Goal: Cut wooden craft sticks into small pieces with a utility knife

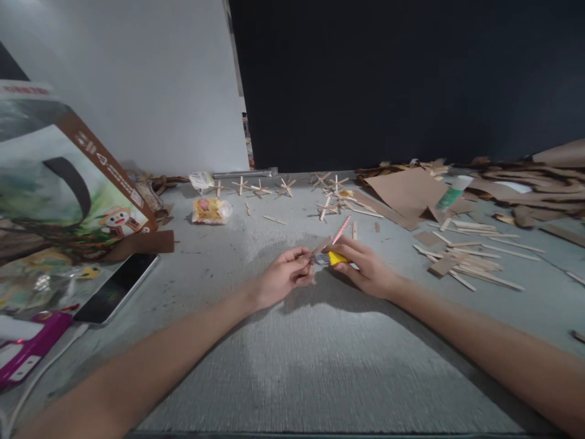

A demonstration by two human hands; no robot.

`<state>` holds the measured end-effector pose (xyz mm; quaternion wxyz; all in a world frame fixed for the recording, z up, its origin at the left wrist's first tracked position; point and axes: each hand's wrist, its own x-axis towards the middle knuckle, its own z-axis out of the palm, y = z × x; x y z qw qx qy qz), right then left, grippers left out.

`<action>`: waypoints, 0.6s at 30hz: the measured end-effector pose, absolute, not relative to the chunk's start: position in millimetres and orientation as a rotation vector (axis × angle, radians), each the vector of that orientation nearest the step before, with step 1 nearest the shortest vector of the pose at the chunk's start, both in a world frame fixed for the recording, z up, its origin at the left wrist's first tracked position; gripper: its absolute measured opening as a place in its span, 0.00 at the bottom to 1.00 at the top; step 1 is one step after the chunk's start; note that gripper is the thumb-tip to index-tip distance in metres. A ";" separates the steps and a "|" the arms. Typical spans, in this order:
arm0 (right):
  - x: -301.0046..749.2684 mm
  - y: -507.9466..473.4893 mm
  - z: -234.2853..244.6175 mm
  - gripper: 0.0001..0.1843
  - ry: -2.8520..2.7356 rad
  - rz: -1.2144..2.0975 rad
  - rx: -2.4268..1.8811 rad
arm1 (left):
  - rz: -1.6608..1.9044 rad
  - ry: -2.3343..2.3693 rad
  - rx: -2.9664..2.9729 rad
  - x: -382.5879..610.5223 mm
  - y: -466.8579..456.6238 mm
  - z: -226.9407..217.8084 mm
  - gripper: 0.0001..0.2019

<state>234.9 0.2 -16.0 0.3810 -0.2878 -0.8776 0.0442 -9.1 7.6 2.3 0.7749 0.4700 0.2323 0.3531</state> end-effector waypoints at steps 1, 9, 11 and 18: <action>234.8 0.9 -16.2 0.17 -2.244 0.107 -0.727 | 0.768 0.496 1.020 -9.8 9.5 2.1 0.13; 230.8 4.4 -18.0 0.19 -2.213 0.099 -0.783 | 0.793 0.485 1.073 -11.7 19.6 -0.9 0.15; 230.9 5.6 -18.3 0.21 -2.212 0.102 -0.796 | 0.801 0.486 1.088 -11.1 19.6 -2.1 0.15; 232.4 6.5 -21.8 0.25 -2.182 0.098 -0.766 | 0.812 0.463 1.134 -10.9 19.2 -1.8 0.14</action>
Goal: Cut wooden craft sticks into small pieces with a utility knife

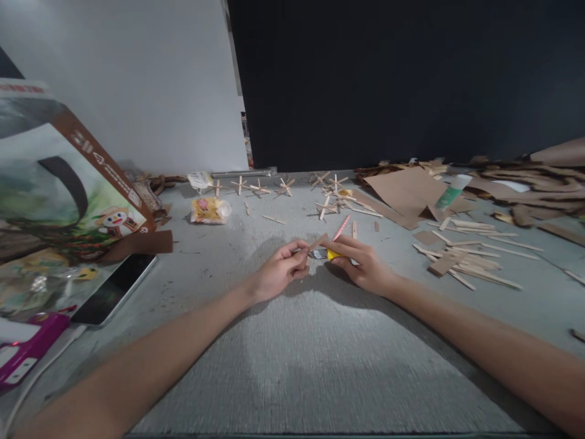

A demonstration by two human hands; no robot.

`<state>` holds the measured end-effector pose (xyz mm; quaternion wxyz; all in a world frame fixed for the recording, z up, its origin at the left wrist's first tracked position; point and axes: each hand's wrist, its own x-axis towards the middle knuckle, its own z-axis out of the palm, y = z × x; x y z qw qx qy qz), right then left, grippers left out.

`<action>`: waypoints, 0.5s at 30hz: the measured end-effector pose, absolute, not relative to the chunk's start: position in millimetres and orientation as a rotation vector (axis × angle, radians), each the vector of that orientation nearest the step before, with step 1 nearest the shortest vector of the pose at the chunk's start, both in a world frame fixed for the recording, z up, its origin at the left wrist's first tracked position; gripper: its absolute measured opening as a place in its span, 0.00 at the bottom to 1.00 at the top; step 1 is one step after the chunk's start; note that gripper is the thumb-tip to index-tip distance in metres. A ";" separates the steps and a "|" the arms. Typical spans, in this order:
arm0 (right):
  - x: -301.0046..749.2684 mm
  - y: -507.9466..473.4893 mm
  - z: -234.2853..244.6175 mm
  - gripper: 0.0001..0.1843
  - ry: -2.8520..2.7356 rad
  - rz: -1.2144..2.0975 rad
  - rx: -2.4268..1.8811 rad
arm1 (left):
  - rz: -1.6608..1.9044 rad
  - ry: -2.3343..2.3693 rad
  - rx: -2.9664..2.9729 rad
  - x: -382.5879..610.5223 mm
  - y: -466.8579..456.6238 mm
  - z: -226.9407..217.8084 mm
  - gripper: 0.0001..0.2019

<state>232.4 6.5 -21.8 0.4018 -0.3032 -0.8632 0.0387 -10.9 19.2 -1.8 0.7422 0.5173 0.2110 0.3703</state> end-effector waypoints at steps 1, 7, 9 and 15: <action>232.4 6.5 -22.2 0.25 -2.177 0.097 -0.766 | 0.810 0.461 1.135 -11.0 19.2 -1.7 0.14; 231.8 5.4 -21.7 0.26 -2.176 0.091 -0.772 | 0.820 0.447 1.133 -11.0 19.7 -3.3 0.13; 231.7 5.0 -21.1 0.26 -2.182 0.096 -0.776 | 0.822 0.461 1.132 -10.7 19.8 -3.9 0.13; 231.7 5.0 -22.0 0.25 -2.172 0.101 -0.777 | 0.838 0.466 1.142 -9.6 19.5 -4.4 0.15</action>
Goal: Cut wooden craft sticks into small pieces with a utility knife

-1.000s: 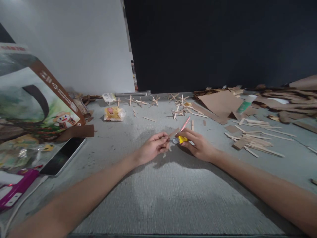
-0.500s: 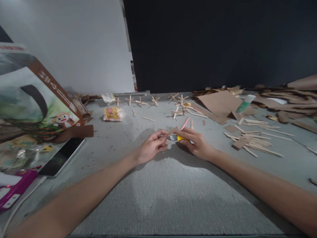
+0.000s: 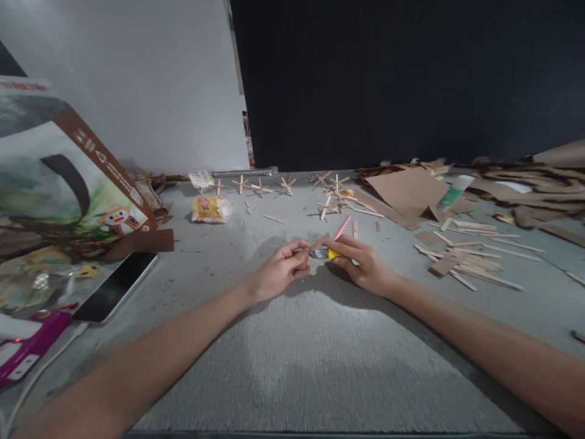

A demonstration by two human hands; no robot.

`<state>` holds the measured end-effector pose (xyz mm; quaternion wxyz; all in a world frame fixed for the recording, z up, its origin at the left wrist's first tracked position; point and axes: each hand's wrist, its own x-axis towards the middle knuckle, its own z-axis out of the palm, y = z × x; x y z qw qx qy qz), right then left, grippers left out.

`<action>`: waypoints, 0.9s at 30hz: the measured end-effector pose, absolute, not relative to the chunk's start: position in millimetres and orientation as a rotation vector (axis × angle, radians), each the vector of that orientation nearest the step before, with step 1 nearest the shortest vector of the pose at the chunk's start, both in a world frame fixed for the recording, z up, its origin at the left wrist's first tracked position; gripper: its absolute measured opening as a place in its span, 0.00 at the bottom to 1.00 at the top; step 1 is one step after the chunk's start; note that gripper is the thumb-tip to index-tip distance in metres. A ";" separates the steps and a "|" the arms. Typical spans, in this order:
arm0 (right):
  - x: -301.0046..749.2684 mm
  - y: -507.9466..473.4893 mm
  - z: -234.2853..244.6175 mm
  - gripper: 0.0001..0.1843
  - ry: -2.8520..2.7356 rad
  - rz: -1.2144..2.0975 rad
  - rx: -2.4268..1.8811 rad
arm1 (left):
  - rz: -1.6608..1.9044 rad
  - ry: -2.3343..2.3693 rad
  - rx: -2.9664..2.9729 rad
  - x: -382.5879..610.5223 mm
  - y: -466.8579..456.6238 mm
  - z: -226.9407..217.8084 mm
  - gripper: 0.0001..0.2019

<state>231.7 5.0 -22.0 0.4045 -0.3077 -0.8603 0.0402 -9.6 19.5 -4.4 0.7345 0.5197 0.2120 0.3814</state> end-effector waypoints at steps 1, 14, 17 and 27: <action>231.7 5.1 -22.2 0.25 -2.171 0.103 -0.778 | 0.841 0.460 1.146 -9.5 19.6 -4.6 0.16; 232.0 4.9 -21.5 0.25 -2.186 0.131 -0.826 | 0.801 0.469 1.237 -9.5 20.4 -8.0 0.18; 231.6 4.8 -20.9 0.25 -2.189 0.109 -0.810 | 0.782 0.470 1.269 -9.0 20.9 -10.2 0.19; 231.3 9.1 -20.8 0.24 -2.170 0.130 -0.787 | 0.806 0.491 1.245 -9.5 20.0 -11.4 0.18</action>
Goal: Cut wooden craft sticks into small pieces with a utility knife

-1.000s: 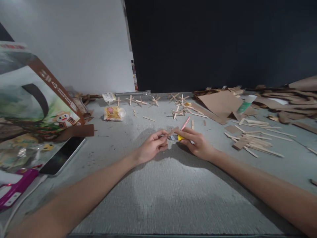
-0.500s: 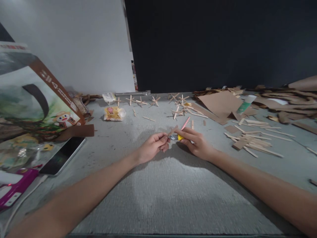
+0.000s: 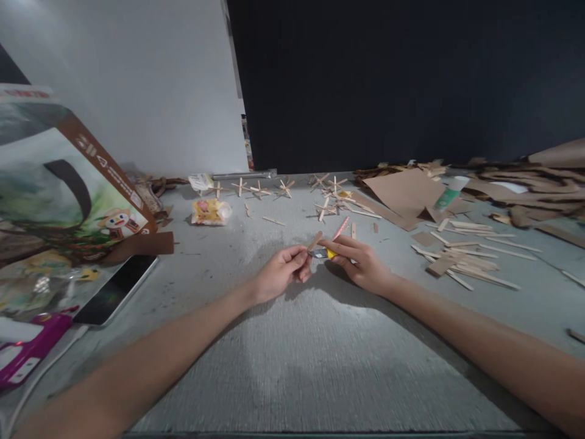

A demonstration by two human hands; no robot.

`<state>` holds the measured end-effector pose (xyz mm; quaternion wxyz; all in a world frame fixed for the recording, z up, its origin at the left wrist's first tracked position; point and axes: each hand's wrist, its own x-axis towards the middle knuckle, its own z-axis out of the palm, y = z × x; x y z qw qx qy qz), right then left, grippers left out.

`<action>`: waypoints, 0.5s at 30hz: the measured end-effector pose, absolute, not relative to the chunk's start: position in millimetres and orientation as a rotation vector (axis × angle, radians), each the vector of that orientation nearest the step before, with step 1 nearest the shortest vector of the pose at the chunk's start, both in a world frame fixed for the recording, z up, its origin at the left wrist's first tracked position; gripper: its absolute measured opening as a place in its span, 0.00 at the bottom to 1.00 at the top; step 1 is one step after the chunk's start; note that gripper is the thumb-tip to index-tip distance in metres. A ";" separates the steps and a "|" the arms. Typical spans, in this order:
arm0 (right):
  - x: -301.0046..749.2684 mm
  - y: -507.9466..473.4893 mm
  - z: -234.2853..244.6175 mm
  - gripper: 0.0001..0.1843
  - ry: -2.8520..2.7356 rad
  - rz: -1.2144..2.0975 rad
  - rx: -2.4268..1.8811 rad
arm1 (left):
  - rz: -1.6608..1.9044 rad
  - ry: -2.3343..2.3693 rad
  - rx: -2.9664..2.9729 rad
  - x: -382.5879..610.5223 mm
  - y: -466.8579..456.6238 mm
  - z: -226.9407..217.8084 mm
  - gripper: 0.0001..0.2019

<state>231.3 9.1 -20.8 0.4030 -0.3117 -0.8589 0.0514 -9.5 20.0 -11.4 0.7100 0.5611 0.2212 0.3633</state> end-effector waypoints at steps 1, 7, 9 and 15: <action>230.9 8.9 -20.5 0.24 -2.173 0.125 -0.784 | 0.795 0.507 1.256 -9.5 20.0 -11.4 0.18; 229.0 7.5 -18.7 0.26 -2.178 0.109 -0.756 | 0.795 0.492 1.222 -9.6 19.3 -10.6 0.17; 229.0 7.8 -18.9 0.26 -2.173 0.128 -0.768 | 0.805 0.493 1.202 -9.5 18.6 -10.2 0.17; 227.6 8.0 -19.9 0.25 -2.160 0.163 -0.761 | 0.807 0.466 1.229 -8.2 18.1 -10.4 0.19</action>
